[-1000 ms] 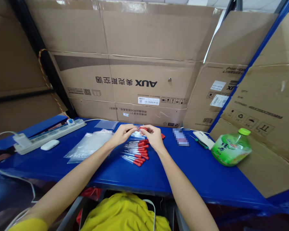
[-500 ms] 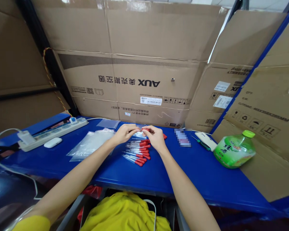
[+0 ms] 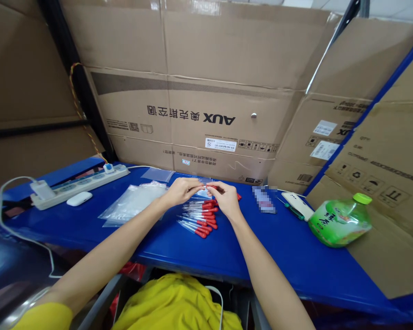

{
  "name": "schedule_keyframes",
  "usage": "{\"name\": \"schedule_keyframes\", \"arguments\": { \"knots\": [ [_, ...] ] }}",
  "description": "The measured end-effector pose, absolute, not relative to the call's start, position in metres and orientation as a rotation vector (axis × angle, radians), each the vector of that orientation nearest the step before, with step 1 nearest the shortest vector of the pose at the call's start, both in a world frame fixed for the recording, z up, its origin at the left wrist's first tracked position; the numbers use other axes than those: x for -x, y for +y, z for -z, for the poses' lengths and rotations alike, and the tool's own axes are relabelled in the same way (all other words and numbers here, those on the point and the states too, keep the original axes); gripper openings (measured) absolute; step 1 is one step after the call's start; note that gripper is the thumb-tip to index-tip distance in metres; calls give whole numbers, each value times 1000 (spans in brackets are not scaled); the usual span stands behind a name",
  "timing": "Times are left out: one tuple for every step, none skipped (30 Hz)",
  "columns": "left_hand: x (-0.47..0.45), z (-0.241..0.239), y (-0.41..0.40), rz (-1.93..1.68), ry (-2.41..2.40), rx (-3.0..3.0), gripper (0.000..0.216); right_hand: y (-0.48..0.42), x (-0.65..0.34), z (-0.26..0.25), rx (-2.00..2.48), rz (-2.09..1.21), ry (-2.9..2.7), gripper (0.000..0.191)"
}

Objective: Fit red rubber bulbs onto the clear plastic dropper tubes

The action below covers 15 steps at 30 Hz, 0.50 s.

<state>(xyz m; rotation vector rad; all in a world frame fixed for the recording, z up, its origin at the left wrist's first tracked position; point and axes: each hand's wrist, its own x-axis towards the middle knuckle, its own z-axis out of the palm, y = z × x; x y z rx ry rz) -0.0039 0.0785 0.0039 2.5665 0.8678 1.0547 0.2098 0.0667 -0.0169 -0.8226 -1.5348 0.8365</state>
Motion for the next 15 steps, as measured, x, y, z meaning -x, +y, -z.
{"name": "schedule_keyframes", "arguments": {
  "knots": [
    [4, -4, 78, -1059, 878, -2570, 41, 66, -210, 17, 820, -830, -1541, 30],
    [3, -3, 78, -1064, 881, -2574, 41, 66, -210, 16, 818, -823, -1549, 30],
    [3, -2, 78, -1075, 882, -2576, 41, 66, -210, 16, 817, -817, -1557, 30],
    [2, 0, 78, -1091, 880, -2575, 41, 66, -210, 15, 816, -816, -1563, 29],
    [1, 1, 79, -1108, 878, -2574, 41, 66, -210, 14, 815, -820, -1566, 29],
    [0, 2, 80, -1125, 878, -2569, 40, 66, -210, 14, 814, -826, -1566, 28],
    [-1, 3, 81, -1144, 884, -2556, 40, 66, -211, 13, 814, -836, -1563, 27],
    [-2, 4, 81, -1161, 897, -2533, 39, 67, -211, 12, 817, -842, -1559, 27],
    [-2, 4, 82, -1183, 917, -2493, 39, 68, -212, 12, 824, -843, -1553, 27],
    [-3, 3, 83, -1208, 943, -2430, 39, 69, -213, 12, 835, -838, -1543, 28],
    [-4, 2, 83, -1239, 970, -2337, 39, 70, -214, 12, 848, -829, -1529, 28],
    [-4, 1, 83, -1275, 986, -2205, 41, 71, -215, 12, 859, -818, -1511, 29],
    [-5, 1, 83, -1306, 980, -2039, 43, 72, -216, 12, 866, -807, -1489, 30],
    [-6, 0, 83, -1325, 947, -1849, 46, 73, -217, 12, 867, -796, -1467, 30],
    [-7, -1, 83, -1333, 891, -1655, 49, 74, -218, 13, 863, -783, -1449, 29]
  ]
}}
